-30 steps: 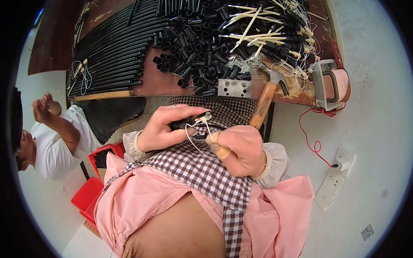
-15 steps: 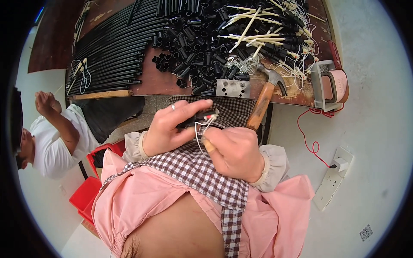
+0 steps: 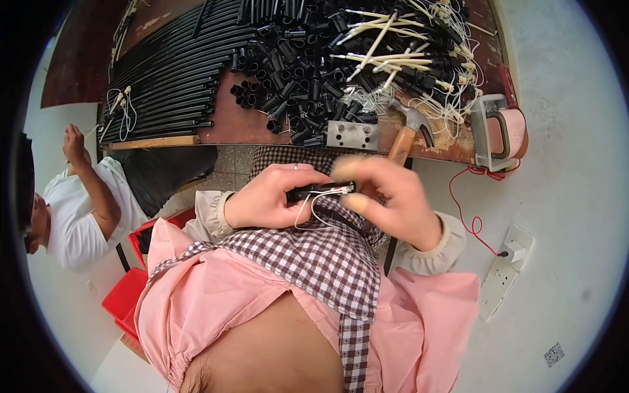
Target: Assemble electrical wiring components by attaching connectors to cables on a workbench.
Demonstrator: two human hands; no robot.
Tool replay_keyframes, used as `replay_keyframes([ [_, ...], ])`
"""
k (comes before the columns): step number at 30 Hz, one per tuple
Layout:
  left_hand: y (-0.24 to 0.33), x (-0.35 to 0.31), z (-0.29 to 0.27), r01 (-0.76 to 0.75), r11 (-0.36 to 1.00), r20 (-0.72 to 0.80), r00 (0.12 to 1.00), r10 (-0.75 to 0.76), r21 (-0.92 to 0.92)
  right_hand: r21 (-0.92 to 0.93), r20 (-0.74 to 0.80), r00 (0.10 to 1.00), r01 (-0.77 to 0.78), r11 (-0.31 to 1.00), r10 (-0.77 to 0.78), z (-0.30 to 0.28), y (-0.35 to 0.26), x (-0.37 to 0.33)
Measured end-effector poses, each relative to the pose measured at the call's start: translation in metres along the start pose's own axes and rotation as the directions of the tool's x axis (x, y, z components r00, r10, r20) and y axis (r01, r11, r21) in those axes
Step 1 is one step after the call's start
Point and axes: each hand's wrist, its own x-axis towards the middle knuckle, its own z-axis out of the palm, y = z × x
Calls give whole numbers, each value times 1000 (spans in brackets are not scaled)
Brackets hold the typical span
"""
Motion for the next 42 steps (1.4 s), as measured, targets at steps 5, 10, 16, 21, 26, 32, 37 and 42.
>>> replay_keyframes([
  [5, -18, -22, -9, 182, 983, 209, 962, -175, -15, -96, 140, 948, 300, 949, -285, -25, -10, -5],
  [10, -11, -31, -1, 32, 983, 57, 997, -43, 182, -52, 174, 882, 452, 891, -437, 5, -22, -1],
  [16, -37, -48, 4, 27, 993, -10, 1000, -26, 111, -190, 146, 966, 241, 952, -215, -11, 8, 23],
  [21, -31, -61, -2, 171, 942, -210, 971, -112, 289, -836, 36, 898, 267, 478, -439, -17, 52, 88],
  [26, -28, -61, -6, 200, 947, -284, 951, -125, 252, -909, 162, 941, 259, 325, -296, 10, 72, 116],
  [32, -30, -51, -21, 187, 965, -291, 948, -127, 187, -199, -231, 972, -84, 976, 36, -5, 41, 95],
  [37, -21, -38, -16, 136, 956, -269, 961, -63, 260, 665, 91, 955, -269, 697, 283, 10, 18, 37],
  [42, -10, -28, -15, 171, 879, -228, 971, -74, 445, 581, 150, 948, -315, 750, 281, -3, 4, 32],
])
